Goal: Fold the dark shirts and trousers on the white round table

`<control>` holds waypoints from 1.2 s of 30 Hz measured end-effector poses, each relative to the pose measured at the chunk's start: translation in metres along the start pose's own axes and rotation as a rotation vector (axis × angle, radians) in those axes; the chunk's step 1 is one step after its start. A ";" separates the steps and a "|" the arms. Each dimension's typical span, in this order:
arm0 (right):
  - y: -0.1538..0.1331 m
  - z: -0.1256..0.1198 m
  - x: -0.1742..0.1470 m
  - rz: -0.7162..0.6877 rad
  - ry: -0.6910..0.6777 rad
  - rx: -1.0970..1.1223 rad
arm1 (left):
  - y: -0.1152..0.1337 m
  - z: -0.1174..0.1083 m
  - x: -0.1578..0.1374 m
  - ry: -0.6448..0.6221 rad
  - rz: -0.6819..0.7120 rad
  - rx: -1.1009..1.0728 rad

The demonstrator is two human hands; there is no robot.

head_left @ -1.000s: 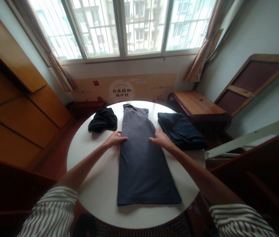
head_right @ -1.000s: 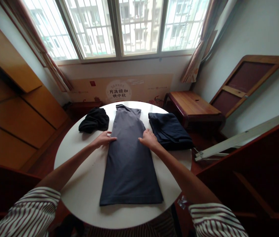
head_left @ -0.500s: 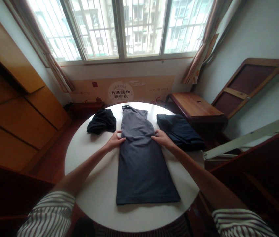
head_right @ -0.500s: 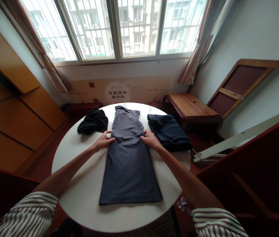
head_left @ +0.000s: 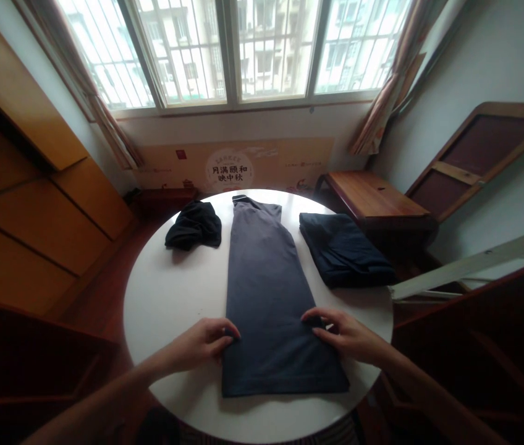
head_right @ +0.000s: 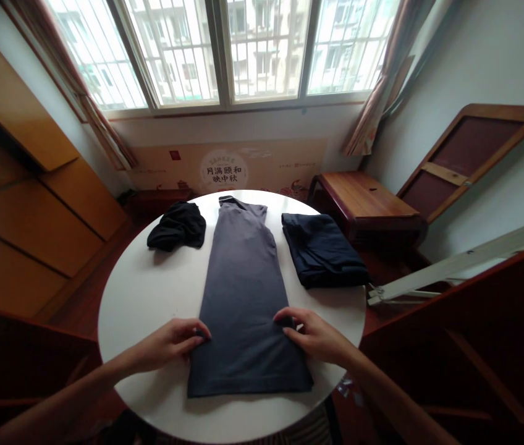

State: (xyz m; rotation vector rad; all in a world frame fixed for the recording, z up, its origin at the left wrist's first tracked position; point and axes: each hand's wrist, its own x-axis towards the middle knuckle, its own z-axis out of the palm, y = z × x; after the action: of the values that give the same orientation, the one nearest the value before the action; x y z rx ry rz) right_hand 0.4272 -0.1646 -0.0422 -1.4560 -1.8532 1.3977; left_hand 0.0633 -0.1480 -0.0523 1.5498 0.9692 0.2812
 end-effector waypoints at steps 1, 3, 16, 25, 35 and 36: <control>0.003 0.001 -0.005 0.029 -0.003 0.028 | -0.001 0.004 -0.006 0.027 -0.004 0.027; 0.008 0.004 -0.017 0.067 -0.029 0.068 | -0.004 0.009 -0.019 0.085 0.020 0.146; 0.026 0.009 -0.047 -0.834 0.154 -0.969 | -0.004 0.000 -0.020 0.200 0.906 1.210; 0.013 0.012 -0.053 -0.858 -0.013 -0.668 | -0.004 0.020 -0.022 0.056 0.935 0.662; -0.023 -0.003 -0.073 -0.469 0.093 -0.075 | 0.051 0.010 -0.077 0.350 0.577 0.364; -0.033 -0.010 -0.058 -0.440 0.210 -0.042 | 0.059 -0.001 -0.065 0.450 0.517 0.338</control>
State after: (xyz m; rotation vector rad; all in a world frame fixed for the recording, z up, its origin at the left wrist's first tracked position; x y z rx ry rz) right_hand 0.4411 -0.2102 0.0052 -1.0750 -1.9229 0.9623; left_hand 0.0472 -0.1887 0.0240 2.0941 0.9740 0.8976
